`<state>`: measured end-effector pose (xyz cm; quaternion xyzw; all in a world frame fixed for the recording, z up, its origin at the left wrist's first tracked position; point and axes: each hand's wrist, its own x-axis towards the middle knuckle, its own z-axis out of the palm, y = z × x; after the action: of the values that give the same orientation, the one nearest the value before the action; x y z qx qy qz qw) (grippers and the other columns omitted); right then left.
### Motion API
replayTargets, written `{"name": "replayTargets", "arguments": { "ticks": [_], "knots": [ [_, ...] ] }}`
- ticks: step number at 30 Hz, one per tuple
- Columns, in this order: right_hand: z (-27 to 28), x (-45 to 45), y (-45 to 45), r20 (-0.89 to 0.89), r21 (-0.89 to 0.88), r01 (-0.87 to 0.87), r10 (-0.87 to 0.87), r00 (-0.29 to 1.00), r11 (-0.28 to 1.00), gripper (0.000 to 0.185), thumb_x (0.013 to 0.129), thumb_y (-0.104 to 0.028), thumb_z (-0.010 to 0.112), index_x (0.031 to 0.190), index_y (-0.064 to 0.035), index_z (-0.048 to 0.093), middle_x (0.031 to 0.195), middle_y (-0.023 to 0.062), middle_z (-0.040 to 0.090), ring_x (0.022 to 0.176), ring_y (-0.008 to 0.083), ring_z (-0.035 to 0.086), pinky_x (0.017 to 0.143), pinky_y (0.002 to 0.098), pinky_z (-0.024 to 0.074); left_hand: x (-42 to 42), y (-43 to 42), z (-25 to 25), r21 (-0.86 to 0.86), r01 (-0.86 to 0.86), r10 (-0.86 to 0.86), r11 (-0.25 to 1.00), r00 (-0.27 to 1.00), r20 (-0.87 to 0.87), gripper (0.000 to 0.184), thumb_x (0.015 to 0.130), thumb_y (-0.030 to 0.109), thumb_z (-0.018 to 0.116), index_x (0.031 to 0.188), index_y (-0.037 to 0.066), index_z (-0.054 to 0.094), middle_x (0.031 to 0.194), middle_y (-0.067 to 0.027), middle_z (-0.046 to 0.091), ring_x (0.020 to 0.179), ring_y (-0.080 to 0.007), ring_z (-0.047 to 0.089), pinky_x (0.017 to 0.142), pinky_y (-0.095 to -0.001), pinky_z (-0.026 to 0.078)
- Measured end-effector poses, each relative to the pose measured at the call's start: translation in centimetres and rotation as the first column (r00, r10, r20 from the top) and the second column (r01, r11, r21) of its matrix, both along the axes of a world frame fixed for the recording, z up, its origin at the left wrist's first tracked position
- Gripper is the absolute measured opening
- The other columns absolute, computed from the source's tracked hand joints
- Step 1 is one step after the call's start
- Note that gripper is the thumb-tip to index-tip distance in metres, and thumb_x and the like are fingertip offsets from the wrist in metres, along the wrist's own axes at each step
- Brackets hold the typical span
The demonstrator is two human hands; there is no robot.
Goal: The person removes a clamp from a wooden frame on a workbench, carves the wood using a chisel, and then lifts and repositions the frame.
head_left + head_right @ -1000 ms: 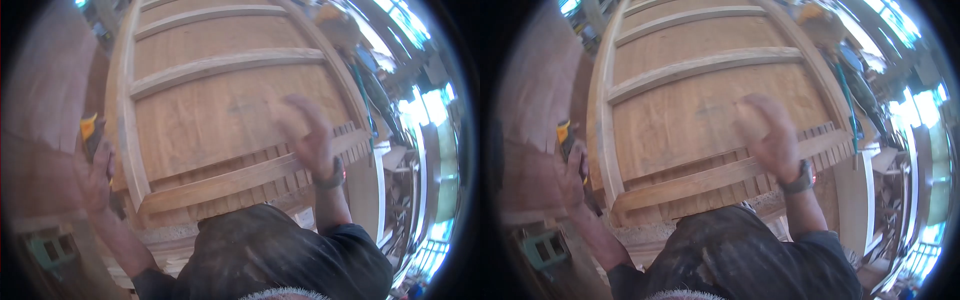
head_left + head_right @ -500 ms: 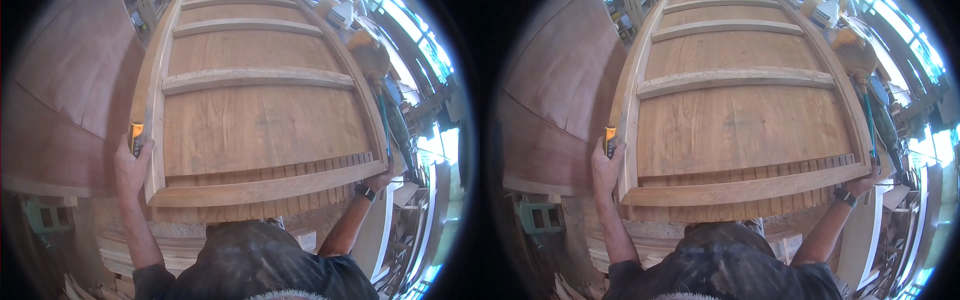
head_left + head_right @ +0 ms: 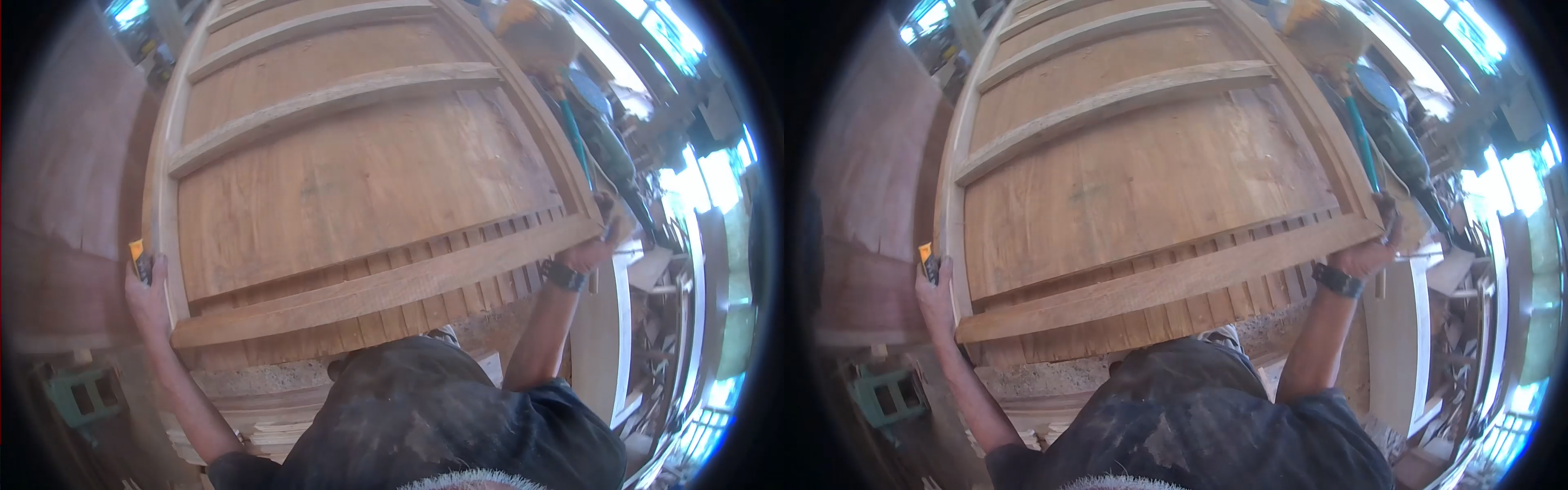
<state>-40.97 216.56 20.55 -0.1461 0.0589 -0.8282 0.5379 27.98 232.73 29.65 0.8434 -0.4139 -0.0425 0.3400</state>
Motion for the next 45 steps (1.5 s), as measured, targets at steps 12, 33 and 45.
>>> {"name": "replayTargets", "arguments": {
  "ticks": [12, 33, 45],
  "knots": [
    [3.8, -1.7, -1.0, -0.079, -0.230, -0.261, 0.250, 0.965, 0.937, 0.035, 0.098, -0.021, 0.057, 0.121, 0.0042, 0.061, 0.119, 0.0175, 0.067, 0.120, 0.0309, 0.061, 0.109, 0.0527, 0.0460, -0.7, 0.5, 1.2, -0.055, -0.044, 0.043, 0.998, 0.999, -0.028, 0.039, 0.087, 0.032, 0.079, 0.099, -0.002, 0.065, 0.082, -0.0057, 0.063, 0.078, -0.0140, 0.056, 0.075, -0.0322, 0.049],
    [11.6, 0.8, 0.4, -0.250, -0.216, -0.154, 0.098, 0.963, 0.964, 0.036, 0.100, -0.021, 0.058, 0.126, 0.0035, 0.059, 0.124, 0.0169, 0.066, 0.120, 0.0277, 0.064, 0.108, 0.0475, 0.0484, 0.5, 0.9, 0.5, -0.080, -0.037, 0.030, 0.996, 0.996, -0.089, 0.045, 0.087, 0.040, 0.078, 0.099, -0.002, 0.068, 0.079, -0.0038, 0.064, 0.075, -0.0114, 0.055, 0.072, -0.0321, 0.048],
    [8.4, -1.3, -1.3, -0.339, -0.056, 0.331, -0.330, 0.881, 0.942, 0.034, 0.100, -0.024, 0.056, 0.122, 0.0013, 0.062, 0.118, 0.0127, 0.067, 0.119, 0.0243, 0.060, 0.111, 0.0482, 0.0430, 2.2, 2.1, 3.1, -0.282, -0.097, -0.096, 0.955, 0.795, -0.599, 0.045, 0.097, 0.040, 0.067, 0.119, 0.000, 0.068, 0.102, -0.0041, 0.069, 0.093, -0.0142, 0.063, 0.087, -0.0304, 0.049]
  ]
}}
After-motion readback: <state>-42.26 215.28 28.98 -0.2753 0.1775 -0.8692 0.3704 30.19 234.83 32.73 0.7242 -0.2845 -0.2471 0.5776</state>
